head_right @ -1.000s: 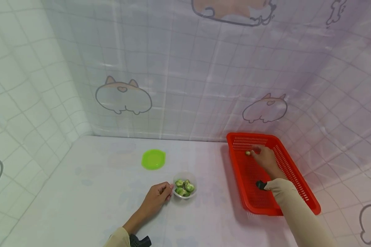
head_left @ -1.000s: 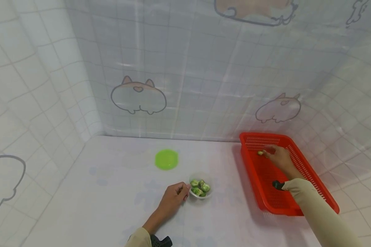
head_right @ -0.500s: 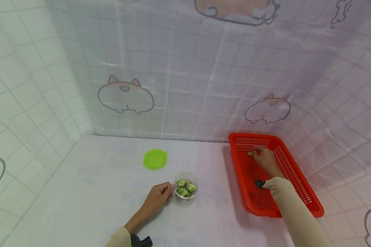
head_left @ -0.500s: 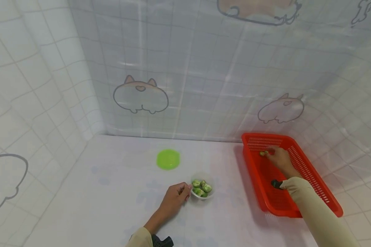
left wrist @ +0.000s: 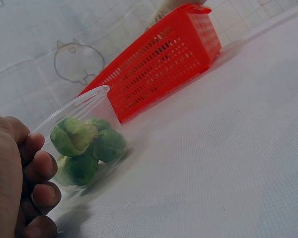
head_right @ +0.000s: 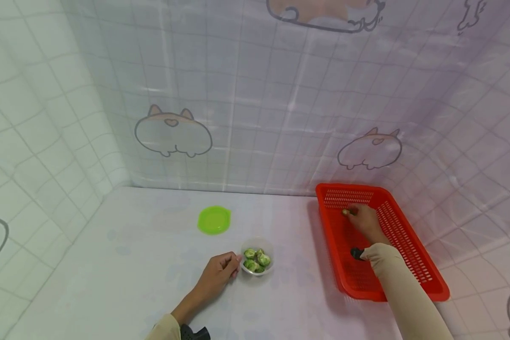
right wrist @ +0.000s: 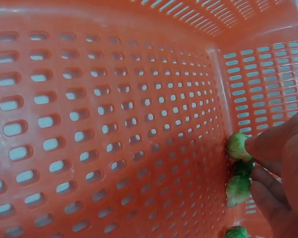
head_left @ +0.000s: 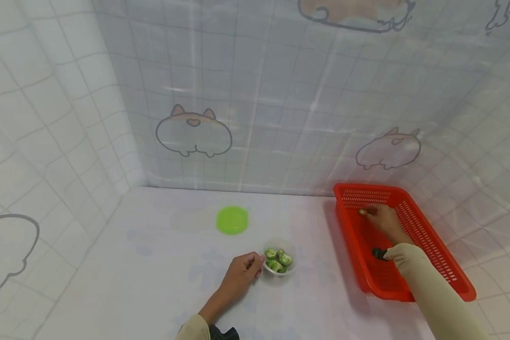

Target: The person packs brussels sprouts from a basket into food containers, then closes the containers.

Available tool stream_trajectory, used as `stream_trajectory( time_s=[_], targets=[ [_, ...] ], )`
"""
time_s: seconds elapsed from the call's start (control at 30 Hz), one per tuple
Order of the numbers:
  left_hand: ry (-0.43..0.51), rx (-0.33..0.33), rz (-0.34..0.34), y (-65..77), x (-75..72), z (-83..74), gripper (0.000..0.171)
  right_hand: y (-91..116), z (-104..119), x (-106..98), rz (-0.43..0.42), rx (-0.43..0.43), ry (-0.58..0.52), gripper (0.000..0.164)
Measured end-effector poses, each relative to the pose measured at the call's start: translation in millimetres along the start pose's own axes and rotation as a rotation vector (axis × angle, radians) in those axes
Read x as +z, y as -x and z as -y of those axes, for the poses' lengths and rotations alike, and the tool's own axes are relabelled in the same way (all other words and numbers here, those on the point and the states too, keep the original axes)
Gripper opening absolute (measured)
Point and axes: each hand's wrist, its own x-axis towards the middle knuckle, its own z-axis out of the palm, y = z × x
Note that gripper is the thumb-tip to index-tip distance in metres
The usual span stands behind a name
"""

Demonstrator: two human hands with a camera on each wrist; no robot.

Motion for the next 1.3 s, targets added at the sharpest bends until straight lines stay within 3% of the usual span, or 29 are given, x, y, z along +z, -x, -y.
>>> stream_trajectory(
  time_s=[0.3,0.63,1.3],
  targets=[
    [0.017,-0.024,-0.007,0.7,2.8,1.7,0.042,-9,-11,8,-0.042,-0.112,0.077,0.016],
    [0.010,-0.015,-0.012,1.2,-0.5,-1.4,0.043,-12,-8,12,-0.063,-0.182,0.068,0.004],
    [0.033,0.000,-0.016,-5.6,1.6,2.9,0.038,-16,-9,14,-0.054,-0.114,0.049,0.014]
  ],
)
